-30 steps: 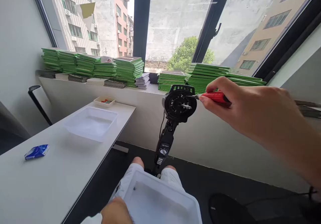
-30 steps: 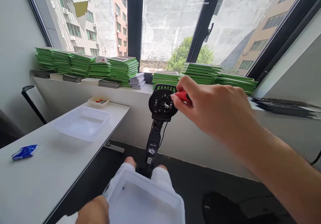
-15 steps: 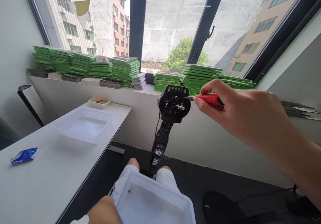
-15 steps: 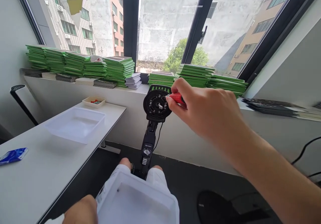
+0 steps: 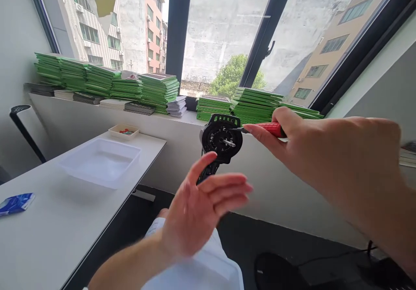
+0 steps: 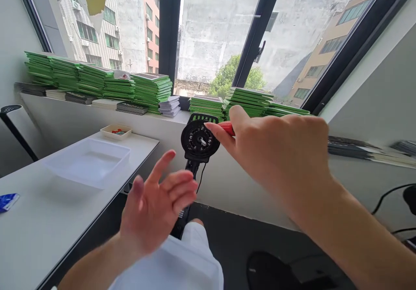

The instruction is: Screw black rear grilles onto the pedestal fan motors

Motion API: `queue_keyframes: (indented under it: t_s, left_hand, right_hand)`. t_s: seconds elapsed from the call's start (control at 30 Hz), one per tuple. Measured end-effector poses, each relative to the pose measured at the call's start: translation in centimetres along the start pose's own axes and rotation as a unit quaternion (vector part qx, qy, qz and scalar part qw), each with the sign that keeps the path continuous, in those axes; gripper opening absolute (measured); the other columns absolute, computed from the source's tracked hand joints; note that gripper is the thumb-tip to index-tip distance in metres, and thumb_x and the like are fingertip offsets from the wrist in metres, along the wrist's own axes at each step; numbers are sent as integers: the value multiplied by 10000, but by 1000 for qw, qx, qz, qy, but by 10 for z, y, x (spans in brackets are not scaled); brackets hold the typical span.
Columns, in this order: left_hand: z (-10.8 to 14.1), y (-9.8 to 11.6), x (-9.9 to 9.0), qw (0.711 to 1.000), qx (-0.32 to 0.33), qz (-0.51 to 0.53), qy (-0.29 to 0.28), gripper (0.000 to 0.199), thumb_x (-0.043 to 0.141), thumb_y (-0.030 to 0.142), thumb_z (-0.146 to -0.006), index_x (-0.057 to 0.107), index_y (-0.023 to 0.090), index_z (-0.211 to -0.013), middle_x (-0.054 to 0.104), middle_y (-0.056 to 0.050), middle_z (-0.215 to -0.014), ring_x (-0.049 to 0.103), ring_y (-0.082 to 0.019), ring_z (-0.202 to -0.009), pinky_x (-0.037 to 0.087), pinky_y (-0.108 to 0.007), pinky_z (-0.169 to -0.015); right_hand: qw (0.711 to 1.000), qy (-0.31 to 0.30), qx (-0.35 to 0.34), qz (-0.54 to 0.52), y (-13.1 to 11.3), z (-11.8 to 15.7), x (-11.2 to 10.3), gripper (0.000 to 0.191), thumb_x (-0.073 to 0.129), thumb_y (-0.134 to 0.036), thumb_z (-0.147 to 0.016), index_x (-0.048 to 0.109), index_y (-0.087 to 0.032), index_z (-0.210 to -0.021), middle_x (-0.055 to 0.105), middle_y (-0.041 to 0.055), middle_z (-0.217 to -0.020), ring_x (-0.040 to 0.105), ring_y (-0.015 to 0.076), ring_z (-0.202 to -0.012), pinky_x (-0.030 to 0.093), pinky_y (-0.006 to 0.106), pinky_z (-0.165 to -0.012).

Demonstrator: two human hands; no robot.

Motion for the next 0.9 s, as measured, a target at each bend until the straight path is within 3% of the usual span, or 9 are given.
queue_keyframes:
  t_s: [0.1, 0.17, 0.23, 0.3, 0.4, 0.5, 0.57, 0.7, 0.9]
  left_hand:
    - [-68, 35, -20, 984, 166, -64, 22, 418, 624, 494, -1013, 609, 275, -1369, 762, -81, -1302, 648, -267, -1372, 417, -468, -1264]
    - [-110, 58, -37, 949, 283, -131, 37, 408, 644, 431, -1008, 569, 262, -1372, 747, -83, -1304, 645, -250, -1368, 378, -461, -1288]
    - [-148, 76, -48, 906, 371, -200, 44, 522, 660, 423, -1002, 468, 307, -1473, 720, -70, -1343, 646, -238, -1353, 381, -471, -1281]
    - [-187, 80, -52, 888, 364, -280, 17, 616, 660, 456, -999, 399, 359, -1548, 702, -59, -1384, 629, -238, -1365, 412, -476, -1247]
    - [-231, 57, -50, 875, 206, -422, -120, 582, 724, 518, -937, 570, 300, -1454, 754, -83, -1276, 676, -286, -1266, 503, -454, -1125]
    - [-238, 38, -56, 854, 124, -471, -184, 463, 725, 541, -901, 711, 211, -1226, 758, -87, -1186, 706, -277, -1113, 534, -379, -999]
    - [-235, 37, -61, 868, 137, -450, -158, 402, 699, 515, -894, 722, 196, -1138, 745, -67, -1147, 692, -248, -1042, 527, -340, -933]
    - [-228, 35, -62, 889, 150, -410, -137, 326, 662, 447, -874, 723, 192, -1067, 738, -53, -1115, 667, -238, -1049, 501, -322, -948]
    - [-227, 35, -59, 896, 157, -393, -133, 329, 619, 454, -882, 722, 195, -1057, 732, -54, -1113, 657, -239, -1060, 486, -324, -961]
  right_hand:
    - [997, 31, -27, -69, -4, 2, 1, 511, 289, -500, -1102, 631, -170, -914, 367, -38, -440, 358, 150, -370, 180, 256, -448]
    - [987, 34, -61, -147, -8, 2, 4, 455, 280, -441, -1092, 618, -138, -1121, 459, -43, -481, 401, 143, -351, 188, 236, -424]
    - [987, 52, -78, -129, -9, 0, 5, 508, 218, -452, -1127, 622, -152, -1055, 415, -51, -455, 379, 137, -330, 164, 227, -420]
    - [993, 85, -64, -41, -6, -2, 4, 627, 168, -524, -1148, 573, -188, -806, 283, -53, -406, 328, 135, -325, 132, 229, -438]
    - [994, 99, -46, -24, -1, -3, 5, 648, 182, -598, -1134, 542, -197, -774, 286, -52, -399, 328, 138, -334, 136, 228, -443]
    - [986, 69, -57, -143, -1, -3, 10, 549, 178, -541, -1124, 578, -166, -1100, 463, -57, -461, 392, 144, -317, 169, 221, -412]
    - [984, 63, -78, -149, -3, -1, 9, 509, 179, -496, -1140, 564, -172, -1064, 434, -63, -451, 380, 137, -304, 165, 213, -411]
    - [992, 106, -68, -21, -2, -2, -1, 574, 221, -556, -1155, 486, -198, -793, 215, -81, -425, 316, 122, -325, 100, 210, -455]
    - [973, 63, -54, -213, 3, -5, 5, 596, 144, -671, -1134, 494, -189, -1112, 444, -98, -479, 388, 93, -305, 203, 163, -384]
Point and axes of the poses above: each hand's wrist, its own z-axis away from the middle knuckle, its own x-axis out of the palm, y = z × x, the point moved 6 cm from there along -z, towards the middle knuckle
